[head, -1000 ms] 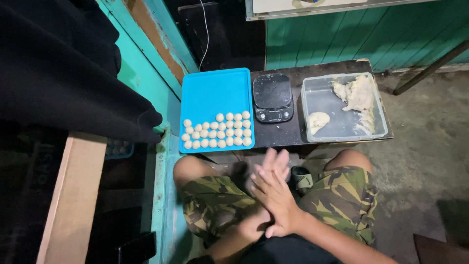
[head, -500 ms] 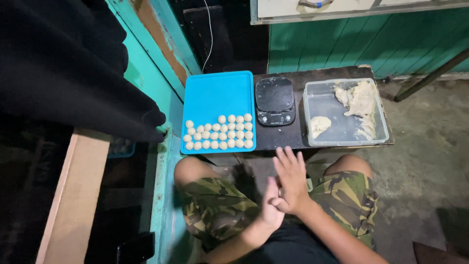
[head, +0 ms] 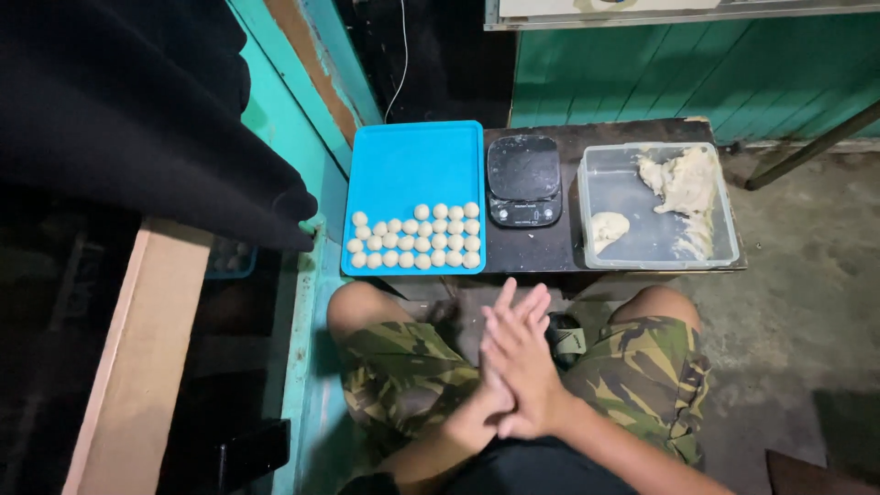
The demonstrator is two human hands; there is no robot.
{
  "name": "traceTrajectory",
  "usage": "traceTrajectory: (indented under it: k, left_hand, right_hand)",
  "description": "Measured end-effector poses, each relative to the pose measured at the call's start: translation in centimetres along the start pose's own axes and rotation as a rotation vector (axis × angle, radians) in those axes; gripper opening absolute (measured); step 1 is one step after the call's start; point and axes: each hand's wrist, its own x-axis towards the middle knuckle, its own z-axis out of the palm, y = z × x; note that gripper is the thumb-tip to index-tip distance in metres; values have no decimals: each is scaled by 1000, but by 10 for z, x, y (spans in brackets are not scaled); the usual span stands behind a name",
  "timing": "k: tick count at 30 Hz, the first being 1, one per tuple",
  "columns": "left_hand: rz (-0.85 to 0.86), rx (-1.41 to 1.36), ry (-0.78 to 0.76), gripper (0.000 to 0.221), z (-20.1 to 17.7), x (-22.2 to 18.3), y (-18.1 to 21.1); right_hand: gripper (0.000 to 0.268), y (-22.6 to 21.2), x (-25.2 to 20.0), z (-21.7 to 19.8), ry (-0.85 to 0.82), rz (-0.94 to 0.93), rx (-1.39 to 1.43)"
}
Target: Portioning dough by weight using a digital scale and rolling it into small balls before placing them in a storage tray.
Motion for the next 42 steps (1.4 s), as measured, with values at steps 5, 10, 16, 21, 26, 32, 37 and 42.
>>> traceTrajectory:
  k: [5,10,16,21,26,32,37,42]
  left_hand:
    - [-157,-2512,-1068,50,40,-13,-49]
    - [-736,-3143,-1144,73,23,22,-52]
    - [-994,-3045,-1109,59,26,25,-56]
    - [-154,-2995,-1412,79,112,6,8]
    - [-725,-2905,-1673,60,107,-6,7]
    - [-1424,-2615,-1943,42,105,-19,1]
    - [-1344,-2323,-1462,29,118,94,-53]
    - [-633,-2039,-748,58,167,228,-82]
  right_hand:
    - [84,-23,23,-1,27,-245,25]
    - [77,-65,54,-18,-141,-249,72]
    - [97,-19,15,-6,-183,-191,-8]
    - [98,-26,-9,-3,-292,-387,31]
    - [85,-1,1,-4,-190,-148,-264]
    - [56,25,-22,-8,-207,-75,-98]
    - [34,53,-34,-24,-32,72,51]
    - [47,132,-102,-6,-218,483,71]
